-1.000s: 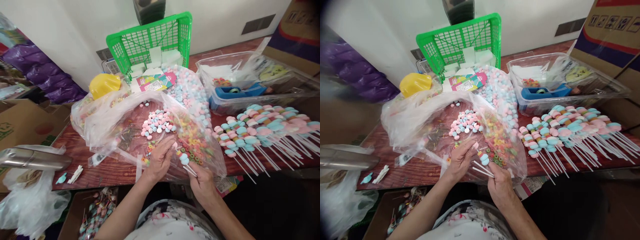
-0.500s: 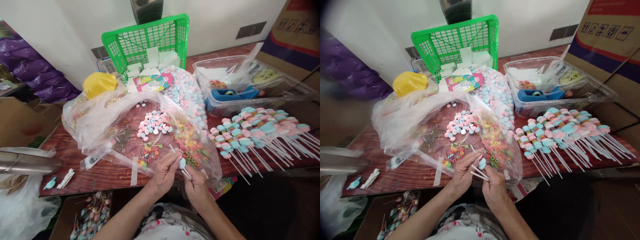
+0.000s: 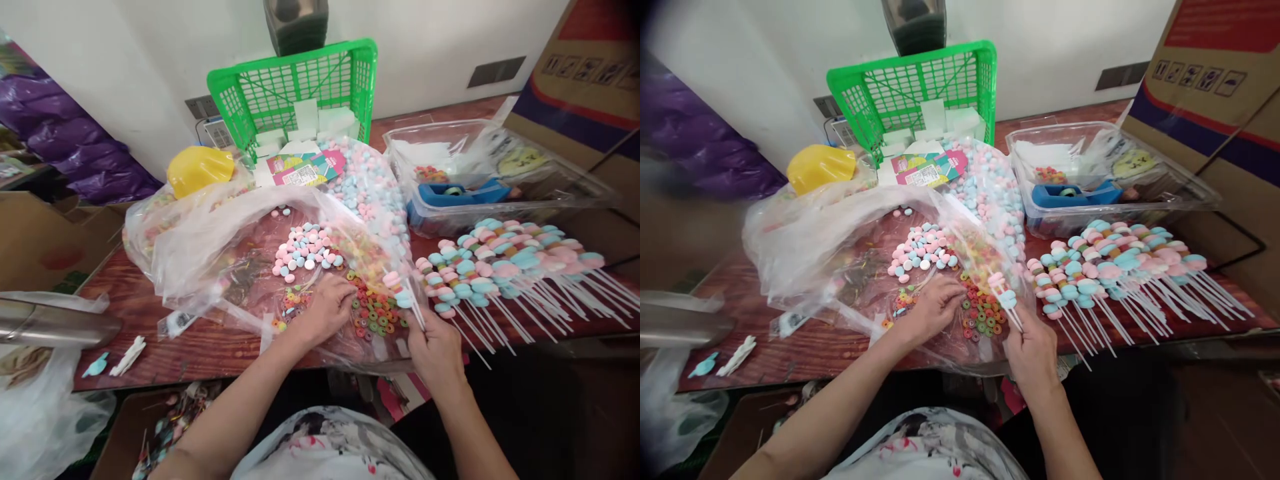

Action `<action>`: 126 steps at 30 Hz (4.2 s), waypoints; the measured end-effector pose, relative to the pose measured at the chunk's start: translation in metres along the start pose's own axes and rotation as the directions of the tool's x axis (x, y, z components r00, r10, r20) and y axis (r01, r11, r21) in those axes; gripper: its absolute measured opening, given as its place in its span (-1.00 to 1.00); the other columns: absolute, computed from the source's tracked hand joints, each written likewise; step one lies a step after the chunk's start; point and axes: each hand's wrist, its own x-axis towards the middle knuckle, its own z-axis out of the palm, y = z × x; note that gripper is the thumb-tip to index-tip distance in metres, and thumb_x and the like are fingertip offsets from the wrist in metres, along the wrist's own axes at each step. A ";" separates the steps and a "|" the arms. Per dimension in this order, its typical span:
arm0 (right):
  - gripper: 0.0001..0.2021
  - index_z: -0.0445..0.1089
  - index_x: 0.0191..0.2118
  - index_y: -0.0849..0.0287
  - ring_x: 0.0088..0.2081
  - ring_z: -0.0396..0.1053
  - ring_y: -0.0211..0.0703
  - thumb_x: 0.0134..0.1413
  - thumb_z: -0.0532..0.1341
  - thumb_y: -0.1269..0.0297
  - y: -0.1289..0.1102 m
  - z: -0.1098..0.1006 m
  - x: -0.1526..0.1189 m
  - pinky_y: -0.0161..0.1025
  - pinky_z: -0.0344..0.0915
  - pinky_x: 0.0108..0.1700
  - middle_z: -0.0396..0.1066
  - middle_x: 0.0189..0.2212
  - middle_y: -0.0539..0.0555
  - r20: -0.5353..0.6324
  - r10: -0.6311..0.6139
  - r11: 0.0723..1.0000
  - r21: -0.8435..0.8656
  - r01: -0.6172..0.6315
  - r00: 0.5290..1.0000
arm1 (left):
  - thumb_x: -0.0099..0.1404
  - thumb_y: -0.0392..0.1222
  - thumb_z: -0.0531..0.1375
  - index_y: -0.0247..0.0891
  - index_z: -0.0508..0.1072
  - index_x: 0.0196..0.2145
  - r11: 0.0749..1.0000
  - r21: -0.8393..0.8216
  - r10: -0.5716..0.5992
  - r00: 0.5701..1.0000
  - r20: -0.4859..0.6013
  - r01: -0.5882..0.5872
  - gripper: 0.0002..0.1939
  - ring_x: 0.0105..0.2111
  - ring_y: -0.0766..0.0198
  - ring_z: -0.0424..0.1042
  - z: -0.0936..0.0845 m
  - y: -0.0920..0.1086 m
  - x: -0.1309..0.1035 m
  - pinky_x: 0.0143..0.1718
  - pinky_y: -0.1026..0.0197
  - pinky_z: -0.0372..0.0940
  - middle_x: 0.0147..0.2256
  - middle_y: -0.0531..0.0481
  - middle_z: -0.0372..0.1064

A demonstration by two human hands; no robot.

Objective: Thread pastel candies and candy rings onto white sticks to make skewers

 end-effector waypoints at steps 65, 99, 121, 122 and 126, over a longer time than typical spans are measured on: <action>-0.68 0.44 -0.03 0.17 -0.31 0.50 -0.16 0.19 0.04 0.46 -0.042 0.037 -0.034 -0.27 0.44 -0.25 0.51 -0.35 0.10 0.105 -0.258 0.901 0.385 0.200 0.960 | 0.13 -0.16 0.32 -0.19 0.57 -0.17 0.517 -0.830 -0.553 0.822 -0.138 0.208 -0.72 -0.26 0.27 0.43 -0.034 0.019 -0.040 -0.23 0.26 0.34 -0.25 -0.03 0.47; -0.80 0.39 -0.49 0.18 -0.67 0.22 -0.32 0.15 0.13 0.36 -0.033 0.039 -0.035 -0.39 0.21 -0.58 0.26 -0.68 -0.08 -0.053 -0.185 0.907 0.375 0.191 0.981 | 0.20 0.03 0.23 -0.21 0.50 -0.04 0.415 -0.850 -0.534 0.843 0.061 0.324 -0.59 -0.40 0.28 0.44 -0.031 0.007 -0.034 -0.35 0.22 0.32 -0.30 -0.06 0.50; -0.84 0.38 -0.26 0.20 -0.65 0.27 -0.32 0.13 0.07 0.49 -0.030 0.045 -0.036 -0.44 0.23 -0.55 0.30 -0.64 -0.08 0.057 -0.336 0.877 0.383 0.290 0.940 | 0.23 -0.17 0.15 -0.27 0.50 -0.23 0.817 0.179 -0.517 0.833 -0.196 0.549 -0.80 -0.48 0.27 0.32 -0.068 -0.104 -0.029 -0.35 0.24 0.22 -0.51 0.06 0.35; -0.84 0.38 -0.29 0.19 -0.65 0.26 -0.33 0.13 0.07 0.50 -0.031 0.045 -0.035 -0.44 0.22 -0.56 0.28 -0.65 -0.08 0.058 -0.333 0.877 0.386 0.286 0.941 | 0.23 -0.17 0.15 -0.27 0.50 -0.24 0.813 0.198 -0.514 0.835 -0.197 0.548 -0.81 -0.43 0.24 0.34 -0.069 -0.101 -0.029 -0.31 0.21 0.23 -0.47 0.02 0.37; -0.82 0.38 -0.28 0.19 -0.67 0.22 -0.34 0.13 0.06 0.51 -0.031 0.043 -0.035 -0.44 0.19 -0.57 0.22 -0.67 -0.10 0.082 -0.322 0.879 0.396 0.265 0.943 | 0.27 -0.19 0.13 -0.25 0.49 -0.20 0.829 0.340 -0.392 0.895 -0.215 0.445 -0.81 -0.17 0.10 0.32 -0.067 -0.089 -0.033 -0.10 0.08 0.23 -0.23 -0.14 0.39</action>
